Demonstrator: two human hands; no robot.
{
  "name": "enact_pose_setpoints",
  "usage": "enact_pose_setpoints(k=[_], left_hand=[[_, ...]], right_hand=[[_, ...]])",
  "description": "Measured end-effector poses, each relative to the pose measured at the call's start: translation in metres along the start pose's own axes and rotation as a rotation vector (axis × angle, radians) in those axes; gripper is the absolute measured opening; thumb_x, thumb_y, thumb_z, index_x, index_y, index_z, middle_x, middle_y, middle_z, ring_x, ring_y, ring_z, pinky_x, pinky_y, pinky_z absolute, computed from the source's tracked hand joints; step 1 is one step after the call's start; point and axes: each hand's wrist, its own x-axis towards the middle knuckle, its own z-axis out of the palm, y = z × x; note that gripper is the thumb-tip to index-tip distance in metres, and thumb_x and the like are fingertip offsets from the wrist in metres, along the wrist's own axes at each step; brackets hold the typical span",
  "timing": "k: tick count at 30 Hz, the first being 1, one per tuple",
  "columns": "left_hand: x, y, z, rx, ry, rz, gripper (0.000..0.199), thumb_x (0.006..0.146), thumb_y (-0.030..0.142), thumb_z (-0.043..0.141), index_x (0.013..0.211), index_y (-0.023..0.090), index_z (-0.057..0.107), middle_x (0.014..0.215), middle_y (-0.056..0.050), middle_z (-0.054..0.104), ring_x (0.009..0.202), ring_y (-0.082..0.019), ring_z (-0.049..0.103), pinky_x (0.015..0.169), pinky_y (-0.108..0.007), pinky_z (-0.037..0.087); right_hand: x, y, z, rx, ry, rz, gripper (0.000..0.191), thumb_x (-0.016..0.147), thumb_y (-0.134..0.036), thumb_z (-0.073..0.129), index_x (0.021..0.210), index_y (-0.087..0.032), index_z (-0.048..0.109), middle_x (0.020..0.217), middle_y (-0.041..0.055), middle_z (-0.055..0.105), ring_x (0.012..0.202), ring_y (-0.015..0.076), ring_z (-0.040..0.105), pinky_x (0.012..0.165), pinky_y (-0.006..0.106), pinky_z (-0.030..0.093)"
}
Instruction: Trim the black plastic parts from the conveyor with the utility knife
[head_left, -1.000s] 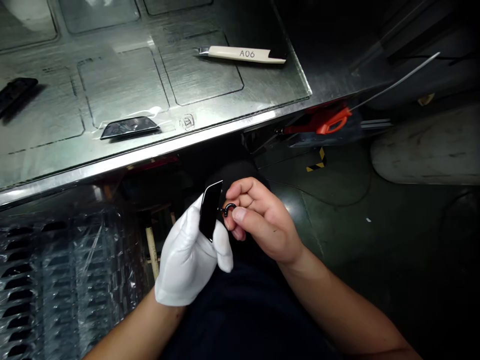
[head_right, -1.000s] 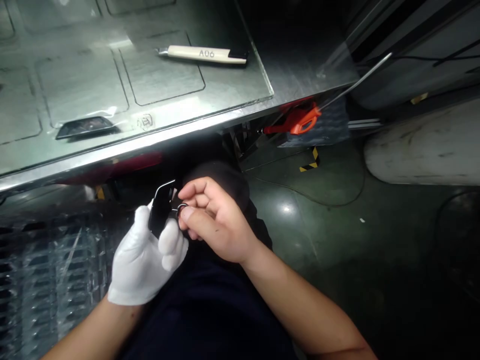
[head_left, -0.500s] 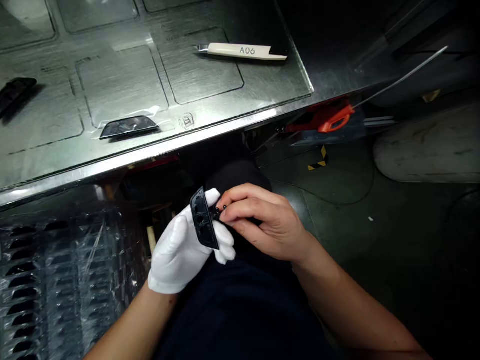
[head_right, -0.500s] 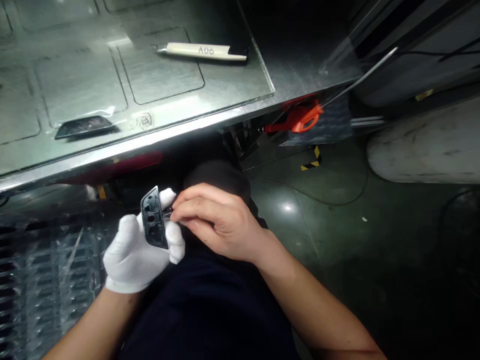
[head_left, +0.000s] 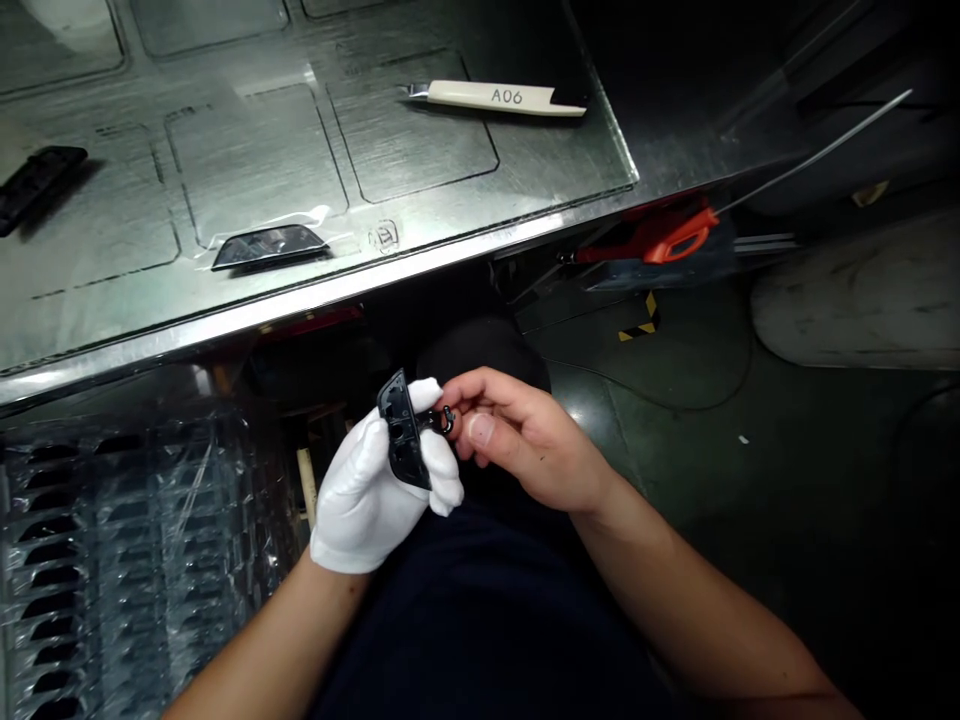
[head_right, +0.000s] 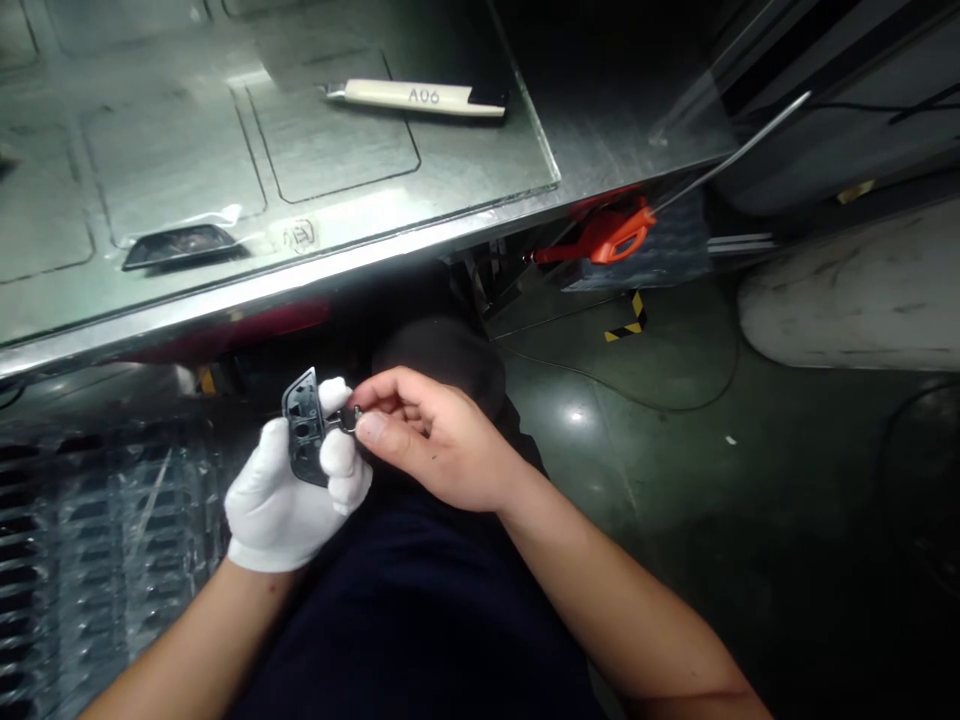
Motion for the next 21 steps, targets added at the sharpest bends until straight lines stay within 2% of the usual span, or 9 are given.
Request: enact_pose_setpoints(k=[3,8,12,17,21], left_hand=[[-0.0012,-0.0003,0.0006,-0.028,0.008,-0.021,0.039,0.104,0.044,0.059,0.134,0.023,0.071,0.089,-0.004,0.078,0.07,-0.015,0.074,0.062,-0.02,0.059],[-0.0006,-0.0038,-0.0019,-0.028,0.004,-0.044,0.039,0.105,0.045,0.058,0.135,0.023,0.07,0.091,-0.005,0.078,0.072,-0.015,0.075,0.062,-0.021,0.06],[0.0009,-0.0047,-0.0025,-0.015,-0.021,-0.028,0.04,0.105,0.045,0.057,0.136,0.022,0.069,0.092,-0.006,0.079,0.072,-0.016,0.075,0.063,-0.022,0.06],[-0.0013,-0.004,-0.0013,0.015,0.031,-0.076,0.041,0.101,0.049,0.064,0.134,0.027,0.071,0.093,-0.006,0.079,0.073,-0.018,0.076,0.062,-0.023,0.061],[-0.0029,-0.0063,-0.004,0.025,0.016,-0.051,0.044,0.101,0.05,0.063,0.137,0.025,0.069,0.093,-0.006,0.079,0.072,-0.018,0.076,0.061,-0.023,0.06]], right_hand=[[0.0035,-0.0036,0.0031,0.057,0.015,0.082,0.023,0.095,-0.04,0.07,0.104,-0.018,0.069,0.087,-0.0014,0.067,0.069,0.0034,0.059,0.062,0.013,0.049],[0.0056,-0.0069,0.0068,0.078,0.048,0.147,0.023,0.091,-0.036,0.074,0.088,-0.015,0.066,0.074,-0.0031,0.061,0.061,0.0033,0.051,0.054,0.014,0.042],[0.0051,-0.0065,0.0053,0.075,0.038,0.145,0.021,0.092,-0.033,0.073,0.084,-0.015,0.064,0.066,-0.0055,0.055,0.058,0.0033,0.046,0.052,0.015,0.039],[0.0039,-0.0052,0.0038,0.088,0.007,0.139,0.021,0.093,-0.031,0.071,0.082,-0.015,0.062,0.064,-0.0063,0.054,0.057,0.0032,0.044,0.052,0.015,0.036],[0.0027,-0.0033,0.0042,0.084,-0.009,0.136,0.023,0.094,-0.031,0.07,0.081,-0.015,0.06,0.064,-0.0064,0.052,0.057,0.0034,0.042,0.052,0.015,0.035]])
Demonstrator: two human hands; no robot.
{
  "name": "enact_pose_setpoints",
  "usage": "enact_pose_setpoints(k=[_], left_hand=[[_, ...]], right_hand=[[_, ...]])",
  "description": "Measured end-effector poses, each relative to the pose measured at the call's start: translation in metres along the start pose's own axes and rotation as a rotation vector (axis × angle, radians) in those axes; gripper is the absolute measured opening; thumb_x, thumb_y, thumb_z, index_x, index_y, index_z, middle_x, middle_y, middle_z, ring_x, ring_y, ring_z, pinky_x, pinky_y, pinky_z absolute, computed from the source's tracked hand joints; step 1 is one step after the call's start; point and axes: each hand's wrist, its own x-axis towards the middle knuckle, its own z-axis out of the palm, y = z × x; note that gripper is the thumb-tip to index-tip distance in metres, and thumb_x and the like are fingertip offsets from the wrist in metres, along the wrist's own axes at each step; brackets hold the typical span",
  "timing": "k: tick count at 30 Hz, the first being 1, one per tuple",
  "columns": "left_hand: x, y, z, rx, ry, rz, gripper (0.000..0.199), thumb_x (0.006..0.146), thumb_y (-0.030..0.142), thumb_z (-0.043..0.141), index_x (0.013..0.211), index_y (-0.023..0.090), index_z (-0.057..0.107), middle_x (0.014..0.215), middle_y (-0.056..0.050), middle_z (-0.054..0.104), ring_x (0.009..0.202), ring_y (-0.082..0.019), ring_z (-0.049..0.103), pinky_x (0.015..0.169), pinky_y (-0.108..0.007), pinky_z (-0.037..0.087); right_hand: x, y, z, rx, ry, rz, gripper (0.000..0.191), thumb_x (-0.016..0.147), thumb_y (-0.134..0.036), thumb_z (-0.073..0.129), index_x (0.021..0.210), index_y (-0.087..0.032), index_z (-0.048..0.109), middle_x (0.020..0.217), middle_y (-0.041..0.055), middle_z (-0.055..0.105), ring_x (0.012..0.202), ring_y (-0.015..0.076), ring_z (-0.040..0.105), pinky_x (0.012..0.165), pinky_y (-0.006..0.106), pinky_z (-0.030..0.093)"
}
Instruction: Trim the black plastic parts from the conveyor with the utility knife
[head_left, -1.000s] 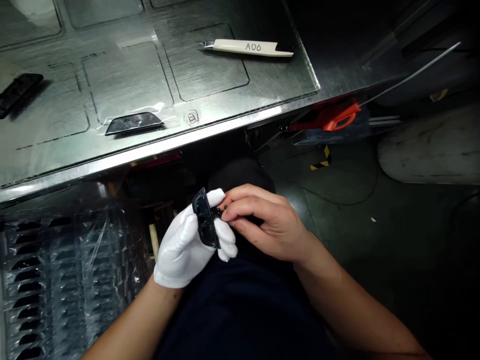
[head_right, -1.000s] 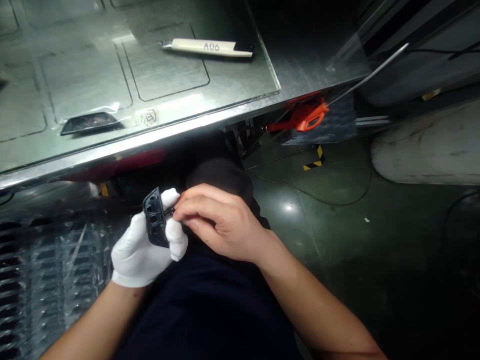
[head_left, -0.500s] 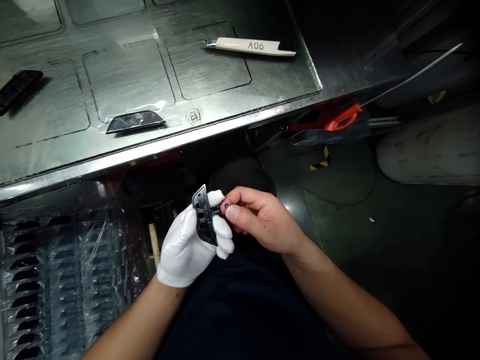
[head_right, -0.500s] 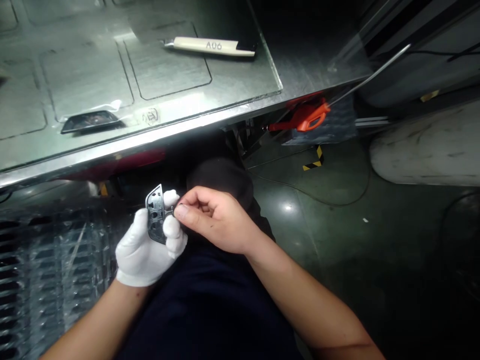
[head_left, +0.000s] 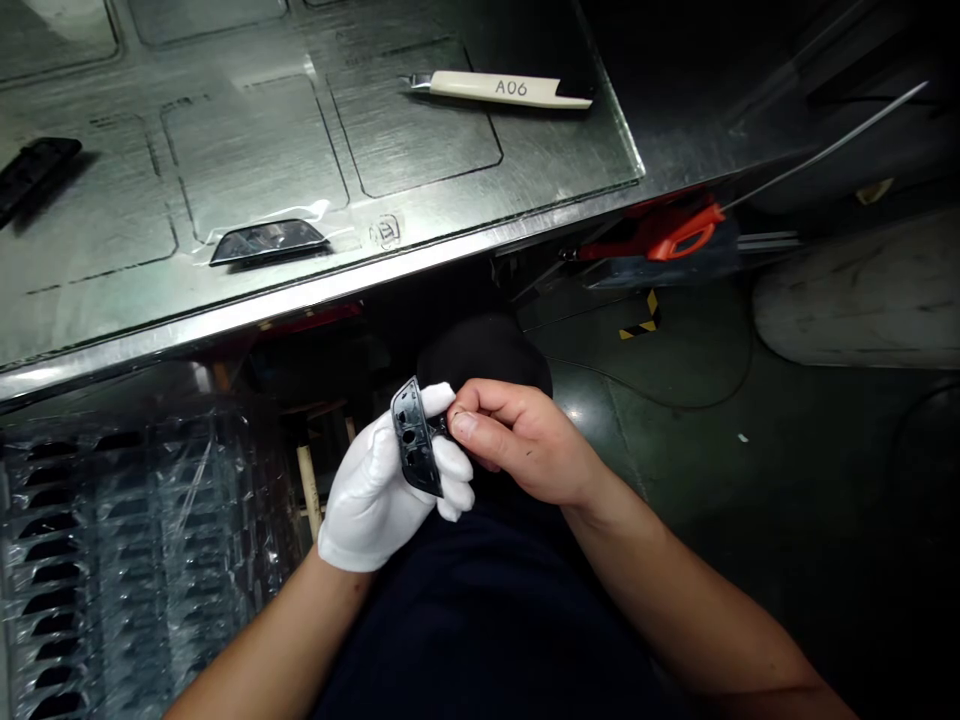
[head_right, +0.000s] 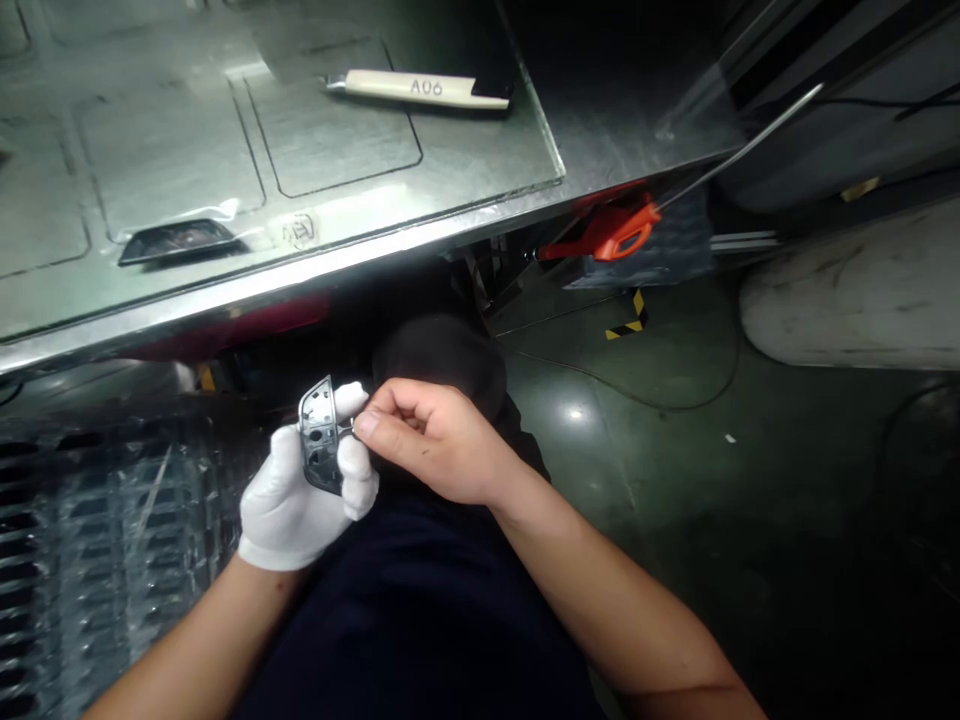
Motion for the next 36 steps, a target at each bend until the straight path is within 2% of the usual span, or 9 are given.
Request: enact_pose_setpoints(k=[8,14,17,22,26,28,31,34,36], left_hand=[[0.0,-0.001,-0.001,-0.026,-0.044,-0.011,0.047,0.1,0.051,0.066,0.137,0.024,0.068,0.095,-0.007,0.079,0.075,-0.018,0.077,0.062,-0.022,0.061],[0.0,-0.002,-0.007,0.097,-0.092,0.1,0.039,0.105,0.04,0.058,0.138,0.022,0.067,0.09,-0.007,0.076,0.073,-0.017,0.074,0.067,-0.026,0.06],[-0.003,0.005,-0.008,0.18,-0.114,0.056,0.037,0.098,0.035,0.071,0.133,0.023,0.071,0.09,-0.007,0.078,0.076,-0.018,0.074,0.075,-0.029,0.062],[-0.005,0.022,0.006,0.556,0.096,-0.109,0.042,0.08,0.027,0.089,0.121,0.022,0.079,0.095,-0.008,0.08,0.085,-0.024,0.077,0.078,-0.03,0.063],[0.001,0.019,0.016,0.842,0.398,0.039,0.042,0.078,0.029,0.091,0.119,0.024,0.08,0.115,-0.005,0.079,0.099,-0.022,0.076,0.088,-0.026,0.062],[0.005,0.016,0.017,0.82,0.449,0.078,0.042,0.079,0.031,0.09,0.12,0.025,0.08,0.122,-0.004,0.077,0.102,-0.021,0.075,0.088,-0.023,0.062],[0.008,0.016,0.016,0.686,0.4,0.022,0.04,0.079,0.029,0.09,0.118,0.023,0.08,0.111,-0.004,0.079,0.092,-0.019,0.077,0.079,-0.02,0.062],[0.006,0.022,0.013,0.537,0.285,-0.071,0.037,0.081,0.023,0.088,0.117,0.021,0.08,0.096,-0.005,0.08,0.082,-0.019,0.077,0.075,-0.02,0.062],[0.004,0.025,0.011,0.458,0.159,-0.114,0.036,0.085,0.023,0.085,0.12,0.021,0.079,0.093,-0.007,0.08,0.083,-0.02,0.077,0.074,-0.022,0.062]], right_hand=[[0.001,0.0,-0.001,-0.016,0.007,-0.008,0.024,0.093,-0.031,0.071,0.08,-0.015,0.059,0.064,-0.0061,0.051,0.057,0.0042,0.04,0.051,0.017,0.034],[-0.002,0.003,-0.002,0.023,-0.026,-0.008,0.016,0.091,-0.027,0.073,0.086,-0.016,0.063,0.069,-0.0049,0.054,0.059,0.0052,0.044,0.055,0.018,0.038],[-0.002,0.002,-0.007,0.019,-0.046,0.021,0.019,0.084,-0.026,0.079,0.088,-0.016,0.064,0.073,-0.0035,0.055,0.062,0.0061,0.047,0.056,0.02,0.039],[-0.003,-0.001,-0.016,-0.244,-0.037,-0.05,0.018,0.085,-0.028,0.079,0.086,-0.017,0.065,0.07,-0.0043,0.054,0.06,0.0067,0.047,0.054,0.021,0.037],[-0.005,0.005,-0.005,-0.764,0.277,-0.381,0.016,0.09,-0.026,0.072,0.082,-0.017,0.061,0.07,-0.0032,0.052,0.062,0.0074,0.046,0.058,0.025,0.036],[-0.007,0.01,0.002,-0.838,0.373,-0.486,0.016,0.09,-0.023,0.072,0.082,-0.018,0.058,0.073,-0.0026,0.053,0.063,0.0079,0.047,0.059,0.026,0.038],[-0.008,0.012,0.006,-0.677,0.342,-0.341,0.016,0.09,-0.028,0.072,0.085,-0.019,0.059,0.074,-0.0021,0.056,0.064,0.0088,0.051,0.059,0.024,0.042],[-0.007,0.011,-0.001,-0.38,0.19,-0.053,0.018,0.094,-0.036,0.068,0.092,-0.018,0.064,0.076,-0.0006,0.062,0.065,0.0104,0.055,0.059,0.024,0.044],[-0.006,0.01,-0.008,-0.217,0.077,0.014,0.018,0.093,-0.035,0.07,0.093,-0.018,0.065,0.077,0.0,0.063,0.066,0.0108,0.056,0.058,0.024,0.043]])
